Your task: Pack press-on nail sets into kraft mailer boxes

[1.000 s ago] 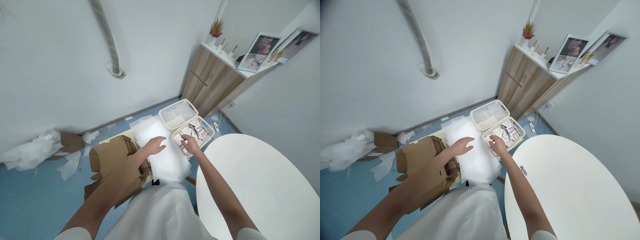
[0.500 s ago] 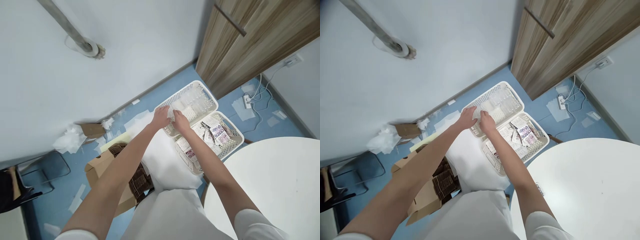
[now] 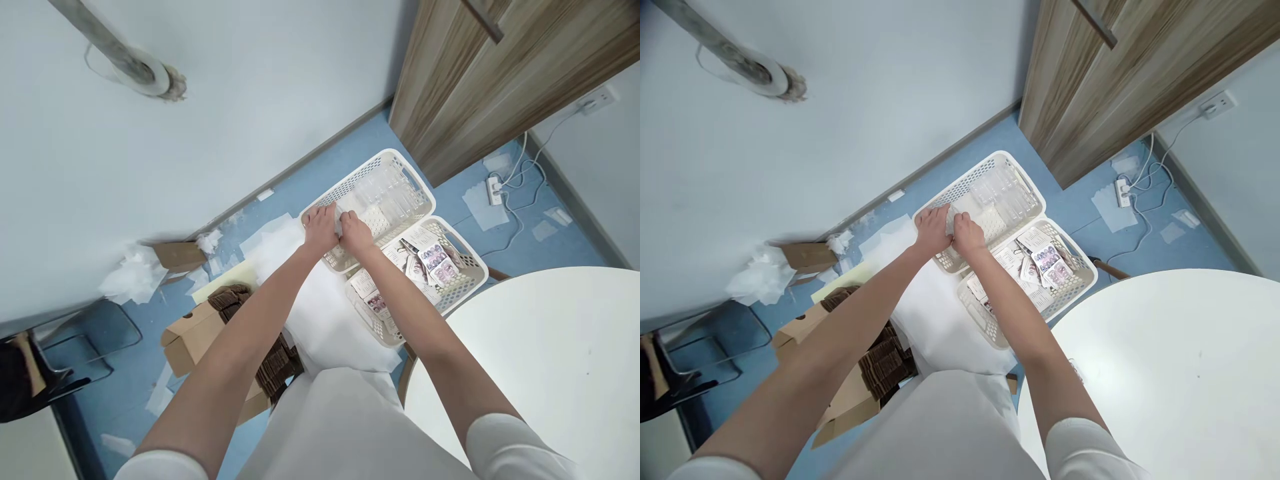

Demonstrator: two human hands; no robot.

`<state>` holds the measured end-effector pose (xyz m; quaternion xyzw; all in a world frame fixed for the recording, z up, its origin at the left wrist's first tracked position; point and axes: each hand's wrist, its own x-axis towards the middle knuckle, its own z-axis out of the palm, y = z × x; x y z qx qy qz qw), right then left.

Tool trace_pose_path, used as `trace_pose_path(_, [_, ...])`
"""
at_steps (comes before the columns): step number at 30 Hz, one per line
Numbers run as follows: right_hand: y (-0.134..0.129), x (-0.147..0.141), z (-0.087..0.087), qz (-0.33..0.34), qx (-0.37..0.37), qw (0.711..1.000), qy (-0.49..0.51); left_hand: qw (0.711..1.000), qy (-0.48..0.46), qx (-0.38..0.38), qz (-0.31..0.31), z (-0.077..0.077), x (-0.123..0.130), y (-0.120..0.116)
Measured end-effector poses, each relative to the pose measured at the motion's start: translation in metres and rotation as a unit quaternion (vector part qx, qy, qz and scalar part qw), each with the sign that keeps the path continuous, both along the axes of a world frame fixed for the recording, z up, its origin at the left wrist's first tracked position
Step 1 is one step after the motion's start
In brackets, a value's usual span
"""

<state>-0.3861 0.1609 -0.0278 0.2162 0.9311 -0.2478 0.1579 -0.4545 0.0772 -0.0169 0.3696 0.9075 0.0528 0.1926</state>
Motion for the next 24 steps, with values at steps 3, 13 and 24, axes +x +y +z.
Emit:
trace_pose_path(3, [0.001,0.009,0.010,0.005,-0.016,1.000,0.006,0.999,-0.001,0.032,0.007,0.004,0.001,-0.010])
trace_pose_path(13, [-0.011,0.072,0.058,-0.117,-0.192,0.948,0.224,0.959,-0.088,0.262,0.069,0.050,0.033,-0.053])
trace_pose_path(24, [-0.101,0.189,0.124,-0.260,-0.358,0.835,0.326,0.771,-0.486,0.375,0.170,0.097,0.143,-0.163])
